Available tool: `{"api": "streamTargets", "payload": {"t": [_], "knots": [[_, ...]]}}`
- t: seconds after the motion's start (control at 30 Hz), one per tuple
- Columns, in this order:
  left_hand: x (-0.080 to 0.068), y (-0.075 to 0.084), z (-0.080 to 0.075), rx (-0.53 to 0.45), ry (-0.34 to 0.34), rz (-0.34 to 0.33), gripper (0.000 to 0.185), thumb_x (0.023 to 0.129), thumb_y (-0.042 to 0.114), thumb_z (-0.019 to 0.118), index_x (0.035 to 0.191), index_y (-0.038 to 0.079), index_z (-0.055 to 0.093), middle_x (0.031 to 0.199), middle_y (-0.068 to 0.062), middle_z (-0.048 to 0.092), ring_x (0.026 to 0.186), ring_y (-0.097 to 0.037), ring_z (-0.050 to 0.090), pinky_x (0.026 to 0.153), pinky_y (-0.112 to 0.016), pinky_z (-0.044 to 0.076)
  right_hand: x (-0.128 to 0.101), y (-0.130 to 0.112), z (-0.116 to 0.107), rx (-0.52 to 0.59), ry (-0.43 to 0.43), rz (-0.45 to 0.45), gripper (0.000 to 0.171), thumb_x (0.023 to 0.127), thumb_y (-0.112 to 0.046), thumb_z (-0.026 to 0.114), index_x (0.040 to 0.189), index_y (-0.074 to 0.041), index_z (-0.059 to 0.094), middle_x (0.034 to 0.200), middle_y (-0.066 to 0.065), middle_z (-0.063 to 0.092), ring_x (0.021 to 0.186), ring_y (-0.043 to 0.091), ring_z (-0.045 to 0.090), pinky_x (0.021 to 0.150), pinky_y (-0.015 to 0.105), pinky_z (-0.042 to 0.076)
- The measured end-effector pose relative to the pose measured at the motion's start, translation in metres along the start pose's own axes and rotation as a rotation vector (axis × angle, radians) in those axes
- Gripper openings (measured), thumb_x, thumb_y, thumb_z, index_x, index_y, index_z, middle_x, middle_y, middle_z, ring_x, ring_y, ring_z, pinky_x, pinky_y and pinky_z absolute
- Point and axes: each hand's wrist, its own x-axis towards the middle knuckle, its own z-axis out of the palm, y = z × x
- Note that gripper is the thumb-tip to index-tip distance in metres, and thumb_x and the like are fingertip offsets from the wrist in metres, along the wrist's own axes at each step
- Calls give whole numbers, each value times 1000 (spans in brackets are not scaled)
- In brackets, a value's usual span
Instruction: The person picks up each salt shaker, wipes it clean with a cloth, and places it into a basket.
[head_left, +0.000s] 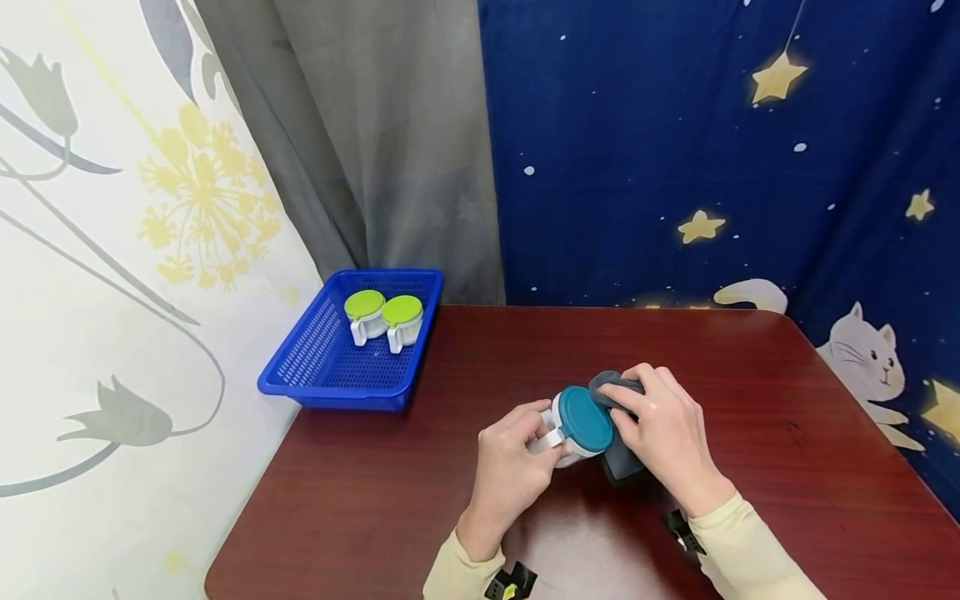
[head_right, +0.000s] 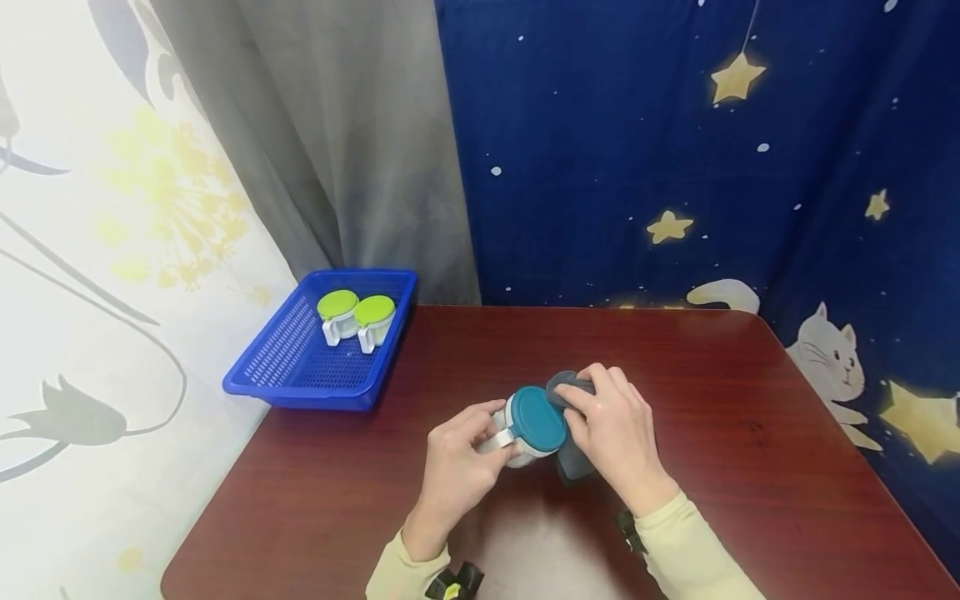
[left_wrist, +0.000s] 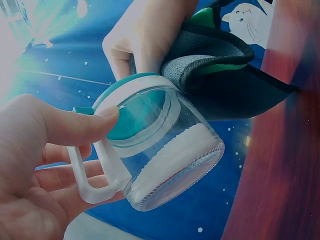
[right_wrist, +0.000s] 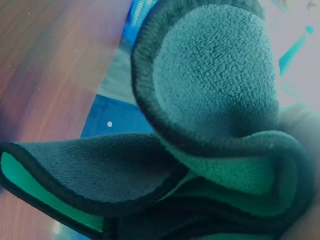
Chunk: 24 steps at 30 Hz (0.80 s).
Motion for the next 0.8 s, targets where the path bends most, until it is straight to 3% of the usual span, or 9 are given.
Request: {"api": "streamTargets", "payload": {"t": [0.43, 0.6, 0.8], "knots": [[0, 2, 3, 15, 1, 27, 39, 70, 4, 90, 69, 13, 52, 107, -2, 72, 97, -14, 70, 71, -25, 58, 3, -15, -3, 29, -7, -28, 26, 81, -15, 78, 107, -19, 79, 106, 5, 61, 90, 22, 54, 64, 42, 56], [-1, -4, 4, 62, 20, 53, 38, 66, 4, 90, 68, 14, 53, 104, -2, 73, 95, -13, 71, 71, -26, 58, 2, -29, -6, 75, -9, -81, 26, 81, -13, 76, 105, -22, 79, 105, 3, 62, 91, 21, 54, 66, 40, 56], [0, -9, 6, 76, 44, 94, 40, 64, 2, 89, 68, 14, 52, 102, -1, 72, 92, -15, 71, 65, -22, 55, 4, -44, -8, 112, 51, -155, 31, 75, -10, 76, 103, -23, 80, 105, 2, 63, 88, 20, 56, 64, 41, 55]]}}
